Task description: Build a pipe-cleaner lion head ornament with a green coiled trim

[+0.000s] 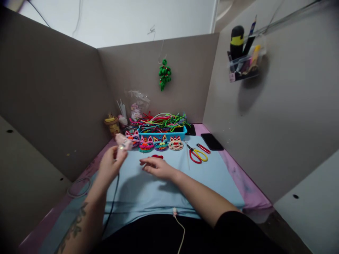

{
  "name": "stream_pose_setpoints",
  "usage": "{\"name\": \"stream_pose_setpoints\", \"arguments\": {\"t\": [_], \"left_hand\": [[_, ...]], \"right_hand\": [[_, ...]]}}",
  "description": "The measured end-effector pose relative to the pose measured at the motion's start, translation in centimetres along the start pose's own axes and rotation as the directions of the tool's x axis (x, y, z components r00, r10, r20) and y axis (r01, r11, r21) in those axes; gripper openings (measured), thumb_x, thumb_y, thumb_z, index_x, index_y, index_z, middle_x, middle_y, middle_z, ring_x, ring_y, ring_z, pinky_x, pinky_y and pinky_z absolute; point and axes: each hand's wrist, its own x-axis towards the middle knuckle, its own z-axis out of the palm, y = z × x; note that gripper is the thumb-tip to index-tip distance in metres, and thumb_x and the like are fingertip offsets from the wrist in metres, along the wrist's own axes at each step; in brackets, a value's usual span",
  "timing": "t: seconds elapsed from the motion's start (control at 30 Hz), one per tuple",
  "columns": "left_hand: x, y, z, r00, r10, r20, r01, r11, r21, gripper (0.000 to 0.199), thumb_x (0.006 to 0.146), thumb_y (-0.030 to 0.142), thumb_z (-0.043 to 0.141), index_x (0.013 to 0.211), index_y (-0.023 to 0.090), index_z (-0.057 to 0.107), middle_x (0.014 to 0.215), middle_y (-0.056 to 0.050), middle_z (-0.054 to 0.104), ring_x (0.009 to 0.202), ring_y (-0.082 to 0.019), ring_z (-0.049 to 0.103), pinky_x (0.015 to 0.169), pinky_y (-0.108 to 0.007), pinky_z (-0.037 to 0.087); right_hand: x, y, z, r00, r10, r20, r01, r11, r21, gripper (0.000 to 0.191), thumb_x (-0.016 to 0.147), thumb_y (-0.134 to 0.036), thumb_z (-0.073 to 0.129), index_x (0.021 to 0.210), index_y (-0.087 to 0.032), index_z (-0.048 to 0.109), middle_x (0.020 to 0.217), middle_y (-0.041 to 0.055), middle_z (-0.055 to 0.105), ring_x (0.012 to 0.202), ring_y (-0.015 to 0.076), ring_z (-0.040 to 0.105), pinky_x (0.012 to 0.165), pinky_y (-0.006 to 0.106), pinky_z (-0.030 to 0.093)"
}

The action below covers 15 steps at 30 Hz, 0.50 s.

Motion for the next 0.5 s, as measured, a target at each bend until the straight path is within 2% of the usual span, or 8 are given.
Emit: {"name": "stream_pose_setpoints", "arguments": {"t": [0.07,0.13,0.23,0.27,0.33,0.4,0.43,0.5], "left_hand": [[-0.9,2.7,3.0,0.995,0.101,0.008,-0.1,0.989,-0.11,0.046,0.078,0.038,0.055,0.116,0.011,0.05,0.107,-0.015,0.059,0.097,-0.025,0.057,0.082,-0.035,0.048],[-1.9,5.0,5.6,0.977,0.212,0.012,-0.206,0.963,-0.175,0.044,0.08,0.026,0.053,0.121,0.011,0.046,0.109,-0.016,0.057,0.101,-0.025,0.056,0.087,-0.038,0.047],[-2.5,6.4,7.0,0.925,0.375,0.061,-0.343,0.893,-0.292,0.045,0.079,0.015,0.05,0.124,0.016,0.045,0.109,-0.013,0.058,0.1,-0.022,0.056,0.087,-0.037,0.047],[-2.2,6.3,6.8,0.917,0.393,0.065,-0.351,0.876,-0.33,0.043,0.08,0.015,0.051,0.122,0.017,0.047,0.105,-0.011,0.061,0.095,-0.021,0.058,0.083,-0.035,0.049],[-0.7,5.3,5.9,0.944,0.33,0.034,-0.295,0.882,-0.368,0.032,0.083,0.019,0.049,0.115,0.018,0.052,0.093,-0.007,0.064,0.08,-0.017,0.06,0.07,-0.029,0.05],[1.4,3.9,5.2,0.952,0.306,0.0,-0.292,0.907,-0.304,0.014,0.082,0.024,0.052,0.091,0.018,0.06,0.082,-0.004,0.063,0.072,-0.015,0.058,0.065,-0.027,0.047],[2.4,3.2,5.2,0.943,0.332,0.016,-0.315,0.909,-0.274,0.011,0.081,0.026,0.054,0.08,0.017,0.061,0.076,-0.003,0.062,0.069,-0.015,0.056,0.064,-0.026,0.046],[3.8,1.9,5.7,0.896,0.419,0.146,-0.364,0.882,-0.298,0.012,0.078,0.026,0.058,0.073,0.016,0.061,0.073,-0.003,0.061,0.067,-0.014,0.055,0.063,-0.026,0.045]], "right_hand": [[0.3,0.1,1.4,0.998,0.063,-0.014,-0.058,0.971,0.232,0.056,0.077,-0.055,0.06,0.122,-0.024,0.05,0.112,0.0077,0.059,0.093,0.0179,0.061,0.077,0.03,0.05],[0.7,0.0,2.0,0.971,0.152,-0.186,-0.066,0.914,0.401,0.057,0.076,-0.06,0.057,0.12,-0.023,0.05,0.106,0.0062,0.062,0.092,0.0179,0.061,0.076,0.03,0.05],[0.8,-0.7,1.3,0.842,0.258,-0.474,0.005,0.875,0.484,0.047,0.073,-0.056,0.062,0.102,-0.02,0.058,0.087,0.0042,0.066,0.08,0.0181,0.063,0.069,0.029,0.051],[0.6,-1.1,0.7,0.807,0.269,-0.525,0.015,0.881,0.473,0.041,0.072,-0.052,0.064,0.094,-0.018,0.06,0.081,0.0038,0.067,0.075,0.0176,0.062,0.066,0.029,0.05],[-0.1,-2.0,-0.9,0.779,0.269,-0.566,-0.008,0.907,0.42,0.028,0.071,-0.043,0.065,0.076,-0.015,0.062,0.069,0.0036,0.065,0.065,0.0154,0.06,0.061,0.027,0.049],[-1.2,-2.6,-2.6,0.764,0.244,-0.598,-0.047,0.945,0.325,0.02,0.069,-0.032,0.065,0.064,-0.014,0.058,0.058,0.0023,0.061,0.057,0.0132,0.057,0.056,0.025,0.047],[-1.9,-2.7,-3.4,0.776,0.249,-0.579,-0.086,0.952,0.294,0.017,0.068,-0.03,0.065,0.064,-0.015,0.058,0.054,0.0007,0.059,0.053,0.012,0.054,0.053,0.024,0.045],[-3.5,-2.3,-4.6,0.814,0.298,-0.499,-0.19,0.948,0.257,0.019,0.068,-0.031,0.065,0.074,-0.015,0.059,0.051,-0.0024,0.055,0.046,0.0109,0.052,0.047,0.023,0.042]]}}
